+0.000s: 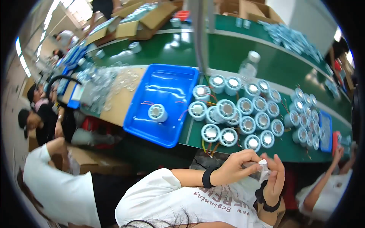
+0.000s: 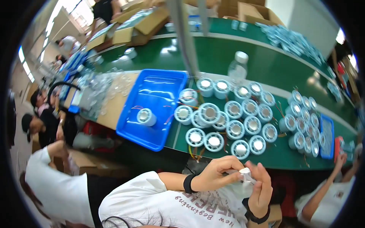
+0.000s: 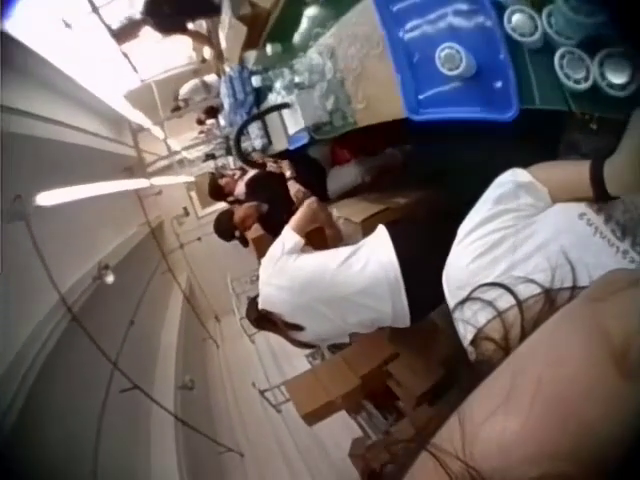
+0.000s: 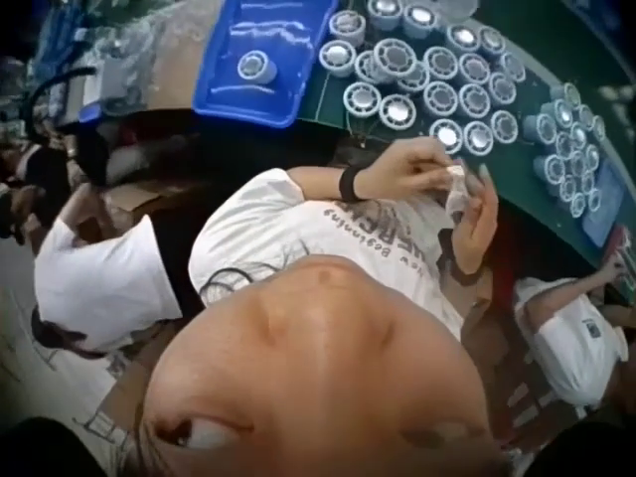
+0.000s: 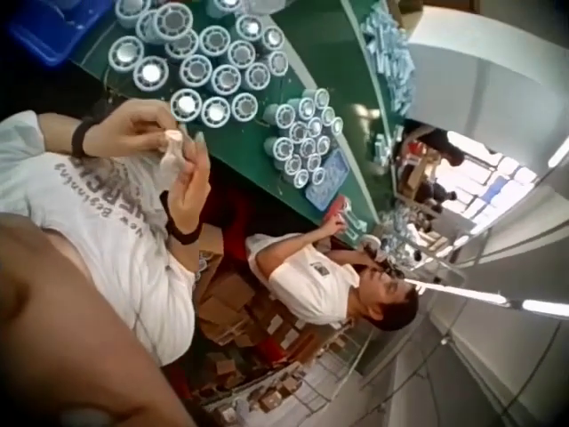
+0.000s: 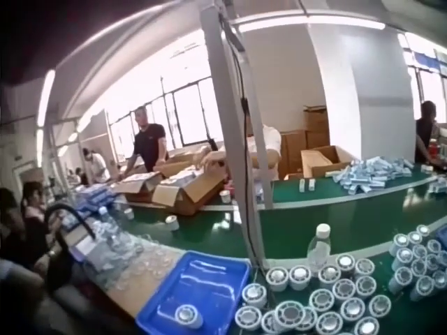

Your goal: The person picks up a motor, wipes the casing with a cloth, and places it into a box, repeating the process with several more motors.

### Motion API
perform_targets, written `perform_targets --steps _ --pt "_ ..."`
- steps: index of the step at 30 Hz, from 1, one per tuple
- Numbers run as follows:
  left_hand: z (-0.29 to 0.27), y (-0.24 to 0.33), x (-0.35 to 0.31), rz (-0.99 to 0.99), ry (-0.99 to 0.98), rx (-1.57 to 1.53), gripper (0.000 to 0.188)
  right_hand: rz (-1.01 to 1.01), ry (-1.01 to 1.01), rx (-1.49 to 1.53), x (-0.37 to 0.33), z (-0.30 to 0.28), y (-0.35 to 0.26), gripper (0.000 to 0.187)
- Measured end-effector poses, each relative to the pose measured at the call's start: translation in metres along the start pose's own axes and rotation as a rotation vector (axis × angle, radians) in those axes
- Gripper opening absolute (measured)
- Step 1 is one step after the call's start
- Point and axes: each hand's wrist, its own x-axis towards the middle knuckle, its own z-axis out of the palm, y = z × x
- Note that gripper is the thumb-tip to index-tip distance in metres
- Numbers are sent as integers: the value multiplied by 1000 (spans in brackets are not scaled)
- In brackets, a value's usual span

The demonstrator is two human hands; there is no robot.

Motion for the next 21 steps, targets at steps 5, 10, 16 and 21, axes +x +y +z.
perform_targets --steps 5,10,16,21 --pt "-14 10 -15 310 619 238 18 112 -320 -170 41 28 0 29" --pt "-12 4 -33 235 780 190 19 345 -369 448 59 65 6 29" --pt "-18 13 -40 302 706 606 28 376 -746 278 63 59 16 38" --pt "-12 20 -39 26 874 260 32 402 -872 -99 62 42 17 47"
